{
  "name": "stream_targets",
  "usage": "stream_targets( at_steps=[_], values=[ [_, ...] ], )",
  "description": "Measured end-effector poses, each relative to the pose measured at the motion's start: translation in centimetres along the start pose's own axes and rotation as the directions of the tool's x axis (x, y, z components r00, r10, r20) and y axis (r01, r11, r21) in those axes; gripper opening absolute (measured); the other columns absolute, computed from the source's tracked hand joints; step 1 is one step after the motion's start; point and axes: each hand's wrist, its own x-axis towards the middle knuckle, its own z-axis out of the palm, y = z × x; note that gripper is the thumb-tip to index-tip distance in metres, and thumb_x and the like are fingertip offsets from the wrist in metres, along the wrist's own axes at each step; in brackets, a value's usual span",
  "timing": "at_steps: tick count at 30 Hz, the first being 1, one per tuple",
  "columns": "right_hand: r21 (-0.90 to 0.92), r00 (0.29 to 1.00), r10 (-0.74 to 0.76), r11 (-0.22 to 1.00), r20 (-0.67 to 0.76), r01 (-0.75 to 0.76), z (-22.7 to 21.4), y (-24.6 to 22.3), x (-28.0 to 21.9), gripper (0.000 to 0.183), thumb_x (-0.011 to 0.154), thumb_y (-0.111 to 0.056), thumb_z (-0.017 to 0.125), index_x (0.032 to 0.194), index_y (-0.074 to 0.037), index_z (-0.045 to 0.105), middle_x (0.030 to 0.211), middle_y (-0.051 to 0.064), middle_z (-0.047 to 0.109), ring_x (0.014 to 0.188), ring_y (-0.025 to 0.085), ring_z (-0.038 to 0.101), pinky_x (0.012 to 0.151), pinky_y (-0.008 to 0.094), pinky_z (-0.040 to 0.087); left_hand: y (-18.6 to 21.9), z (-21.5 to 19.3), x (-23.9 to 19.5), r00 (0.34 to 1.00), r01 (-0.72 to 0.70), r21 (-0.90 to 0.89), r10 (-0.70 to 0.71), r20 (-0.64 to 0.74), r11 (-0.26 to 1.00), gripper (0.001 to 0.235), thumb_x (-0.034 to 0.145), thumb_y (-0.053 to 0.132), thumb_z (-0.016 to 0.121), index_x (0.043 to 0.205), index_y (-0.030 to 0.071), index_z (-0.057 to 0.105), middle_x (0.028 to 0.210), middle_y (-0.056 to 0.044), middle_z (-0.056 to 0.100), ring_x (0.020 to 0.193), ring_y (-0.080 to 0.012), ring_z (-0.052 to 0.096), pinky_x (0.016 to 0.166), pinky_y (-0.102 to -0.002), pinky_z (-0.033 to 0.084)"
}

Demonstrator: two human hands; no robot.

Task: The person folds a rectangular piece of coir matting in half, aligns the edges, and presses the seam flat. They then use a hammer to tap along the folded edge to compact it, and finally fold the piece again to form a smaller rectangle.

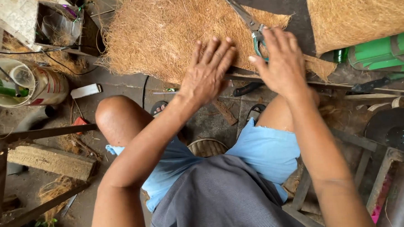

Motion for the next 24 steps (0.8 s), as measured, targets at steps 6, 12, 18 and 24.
stream_targets(
  at_steps=[6,12,18,24],
  values=[
    [-0.066,0.901,-0.207,0.978,-0.381,0.197,3.3,3.1,2.2,0.043,0.09,-0.016,0.071,0.125,0.006,0.059,0.117,0.02,0.049,0.108,0.031,0.05,0.095,0.047,0.051,1.2,2.3,-0.2,0.997,0.005,0.061,0.0,-0.082,0.998,0.076,0.107,0.044,0.049,0.161,0.015,0.005,0.166,-0.013,0.002,0.151,-0.0397,0.004,0.122,-0.057,0.008],
    [0.299,0.976,0.135,0.951,-0.172,-0.079,0.3,1.1,2.7,0.044,0.09,-0.018,0.067,0.13,-0.003,0.055,0.117,0.016,0.055,0.104,0.029,0.057,0.088,0.048,0.051,-1.1,3.0,-1.1,0.98,-0.106,-0.008,0.103,-0.172,0.994,0.089,0.088,-0.011,0.053,0.161,0.017,0.01,0.166,-0.011,0.017,0.15,-0.0375,0.017,0.119,-0.064,0.009],
    [0.224,0.869,0.092,0.974,-0.485,0.022,2.9,5.7,6.3,0.03,0.092,-0.023,0.077,0.112,-0.007,0.061,0.11,0.011,0.051,0.102,0.028,0.056,0.09,0.051,0.047,-3.1,5.1,-2.6,0.877,-0.237,0.055,0.237,-0.417,0.97,0.059,0.093,0.009,0.069,0.148,0.009,0.048,0.15,-0.014,0.052,0.139,-0.039,0.045,0.117,-0.064,0.018],
    [0.216,0.944,0.003,0.974,-0.33,0.072,0.2,3.3,2.7,0.038,0.091,0.009,0.053,0.125,-0.006,0.062,0.129,0.017,0.057,0.123,0.037,0.049,0.104,0.058,0.035,-5.2,4.8,-6.3,0.726,-0.181,-0.11,0.057,-0.685,0.977,0.016,0.101,-0.003,0.06,0.115,0.002,0.067,0.134,-0.011,0.068,0.137,-0.0307,0.05,0.116,-0.065,0.017]
  ],
)
